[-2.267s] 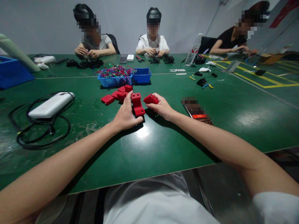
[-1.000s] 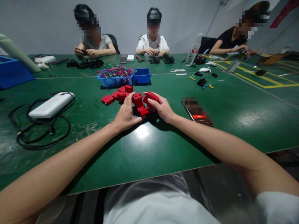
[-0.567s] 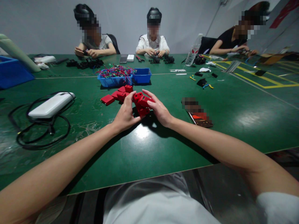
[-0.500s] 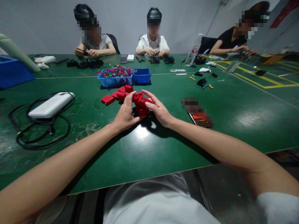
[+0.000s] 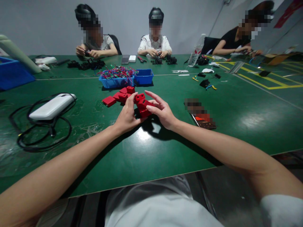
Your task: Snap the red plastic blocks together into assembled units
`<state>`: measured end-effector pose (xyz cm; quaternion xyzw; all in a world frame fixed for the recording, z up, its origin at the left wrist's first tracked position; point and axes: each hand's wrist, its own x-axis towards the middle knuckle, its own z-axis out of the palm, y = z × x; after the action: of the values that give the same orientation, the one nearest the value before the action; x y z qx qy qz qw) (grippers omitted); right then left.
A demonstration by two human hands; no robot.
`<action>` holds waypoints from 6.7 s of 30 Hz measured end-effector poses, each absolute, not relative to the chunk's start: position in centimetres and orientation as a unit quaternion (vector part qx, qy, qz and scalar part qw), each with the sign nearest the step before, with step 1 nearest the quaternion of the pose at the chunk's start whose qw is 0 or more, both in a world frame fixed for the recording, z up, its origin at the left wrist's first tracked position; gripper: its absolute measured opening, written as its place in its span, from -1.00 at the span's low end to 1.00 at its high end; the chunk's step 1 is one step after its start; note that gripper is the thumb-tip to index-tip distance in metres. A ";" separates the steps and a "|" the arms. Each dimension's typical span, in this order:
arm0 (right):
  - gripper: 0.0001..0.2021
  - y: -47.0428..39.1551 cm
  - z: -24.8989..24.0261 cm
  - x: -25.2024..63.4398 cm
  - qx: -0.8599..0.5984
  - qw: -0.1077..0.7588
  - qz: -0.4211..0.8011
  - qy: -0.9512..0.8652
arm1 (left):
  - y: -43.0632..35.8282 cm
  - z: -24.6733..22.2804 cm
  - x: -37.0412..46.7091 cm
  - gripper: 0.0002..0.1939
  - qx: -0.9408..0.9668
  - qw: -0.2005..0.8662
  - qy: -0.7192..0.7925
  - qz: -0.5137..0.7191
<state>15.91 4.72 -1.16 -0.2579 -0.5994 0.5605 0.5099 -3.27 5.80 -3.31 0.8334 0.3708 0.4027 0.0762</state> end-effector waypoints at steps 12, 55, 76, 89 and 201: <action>-0.31 4.5 -0.8 15.8 -0.278 0.508 0.537 -0.613 | 5.5 -3.1 -3.0 0.04 0.830 0.084 0.375 0.405; -0.47 4.8 -0.9 15.6 -0.325 0.501 0.479 -0.644 | 5.3 -2.5 -3.0 -0.01 0.838 0.112 0.354 0.399; -0.48 5.7 -1.4 15.7 -0.317 0.505 0.505 -0.624 | 5.1 -2.3 -3.0 -0.02 0.834 0.133 0.362 0.395; -0.52 5.9 -1.0 15.9 -0.324 0.499 0.517 -0.615 | 5.1 -2.3 -3.0 -0.05 0.839 0.129 0.354 0.393; 0.11 5.9 -2.0 16.6 -0.294 0.390 0.465 -0.739 | 3.2 2.8 -3.5 -0.42 0.737 -0.078 0.666 -0.085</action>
<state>16.56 5.87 -1.98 -0.2935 -0.7389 0.4649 0.3896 -3.47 3.22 2.85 0.7368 0.6662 -0.0847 -0.0779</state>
